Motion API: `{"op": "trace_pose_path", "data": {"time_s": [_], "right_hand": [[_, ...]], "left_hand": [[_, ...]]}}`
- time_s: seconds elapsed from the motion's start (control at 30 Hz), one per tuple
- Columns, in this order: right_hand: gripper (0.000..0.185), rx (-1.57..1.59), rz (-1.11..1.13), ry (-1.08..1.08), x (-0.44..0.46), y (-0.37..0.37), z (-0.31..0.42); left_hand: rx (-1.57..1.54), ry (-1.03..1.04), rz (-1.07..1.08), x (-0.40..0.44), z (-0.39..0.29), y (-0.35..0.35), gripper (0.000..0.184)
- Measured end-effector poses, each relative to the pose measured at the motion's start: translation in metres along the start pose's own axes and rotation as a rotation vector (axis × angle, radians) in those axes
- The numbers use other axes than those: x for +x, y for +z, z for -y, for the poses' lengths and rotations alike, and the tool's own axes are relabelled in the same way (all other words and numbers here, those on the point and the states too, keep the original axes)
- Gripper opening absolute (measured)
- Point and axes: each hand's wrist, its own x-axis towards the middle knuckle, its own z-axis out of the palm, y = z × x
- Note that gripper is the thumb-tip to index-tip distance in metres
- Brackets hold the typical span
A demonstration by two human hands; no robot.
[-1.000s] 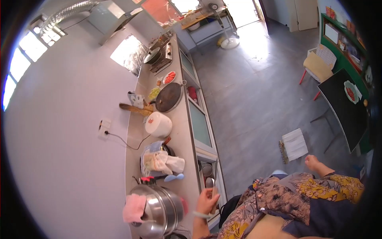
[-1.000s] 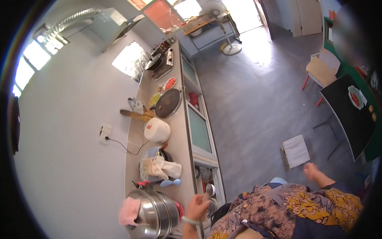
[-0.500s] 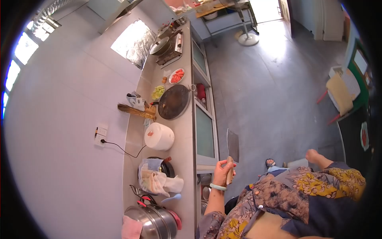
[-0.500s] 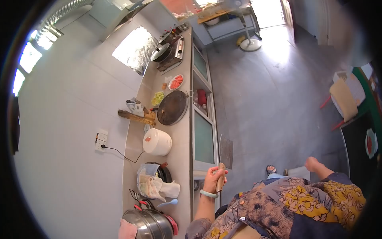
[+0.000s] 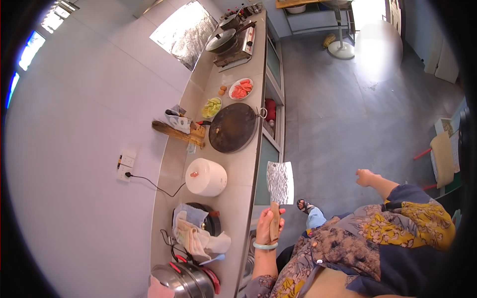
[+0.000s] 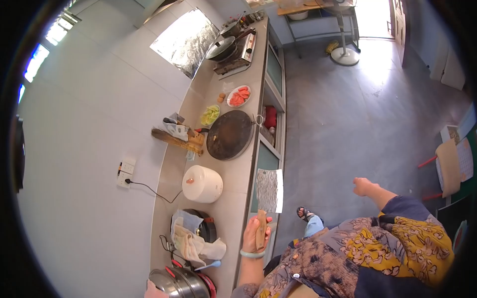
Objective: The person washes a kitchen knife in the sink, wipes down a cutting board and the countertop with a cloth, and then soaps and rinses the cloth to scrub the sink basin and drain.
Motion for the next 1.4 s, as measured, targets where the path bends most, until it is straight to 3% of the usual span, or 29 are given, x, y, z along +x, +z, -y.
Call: {"op": "trace_pose_path", "data": {"time_s": [0.1, 0.2, 0.43, 0.53, 0.63, 0.67, 0.8, 0.97, 1.07, 1.2, 1.23, 1.4], "right_hand": [[0.045, 0.121, -0.019, 0.052, 0.042, -0.011, 0.027], [0.046, -0.26, 0.134, 0.079, 0.061, -0.044, 0.058], [0.045, -0.104, 0.068, -0.271, 0.187, -0.077, 0.127], [0.04, -0.055, 0.036, -0.494, 0.236, -0.125, 0.206], [0.035, 0.236, -0.005, -0.618, 0.285, -0.178, 0.307], [0.03, 0.472, 0.014, -0.605, 0.297, -0.198, 0.342], [0.023, 0.486, -0.187, -0.929, 0.419, -0.254, 0.472], [0.023, 0.109, -0.379, -1.081, 0.535, -0.309, 0.614], [0.027, -0.163, -0.522, -1.046, 0.554, -0.312, 0.661], [0.032, -0.445, -0.413, -0.947, 0.585, -0.301, 0.713], [0.033, -0.458, -0.408, -0.906, 0.573, -0.297, 0.707], [0.031, -0.558, -0.236, -0.91, 0.613, -0.293, 0.728]], "left_hand": [[0.118, 0.026, -0.042, 0.036, -0.029, -0.01, 0.034], [0.223, -0.026, -0.132, 0.077, -0.059, -0.013, 0.035], [0.263, -0.118, -0.157, 0.157, -0.119, -0.023, 0.033], [0.308, -0.117, -0.174, 0.181, -0.134, -0.023, 0.034], [0.339, -0.119, -0.23, 0.2, -0.149, -0.031, 0.035], [0.35, -0.114, -0.262, 0.205, -0.155, -0.03, 0.036], [0.383, -0.12, -0.413, 0.23, -0.172, -0.031, 0.035], [0.266, -0.053, -0.655, 0.271, -0.179, -0.001, 0.038], [0.113, 0.037, -0.739, 0.276, -0.153, -0.002, 0.038], [0.007, 0.069, -0.864, 0.288, -0.147, 0.022, 0.038], [0.037, 0.122, -0.841, 0.282, -0.125, -0.005, 0.038], [-0.055, 0.115, -0.962, 0.295, -0.137, 0.032, 0.038]]}}
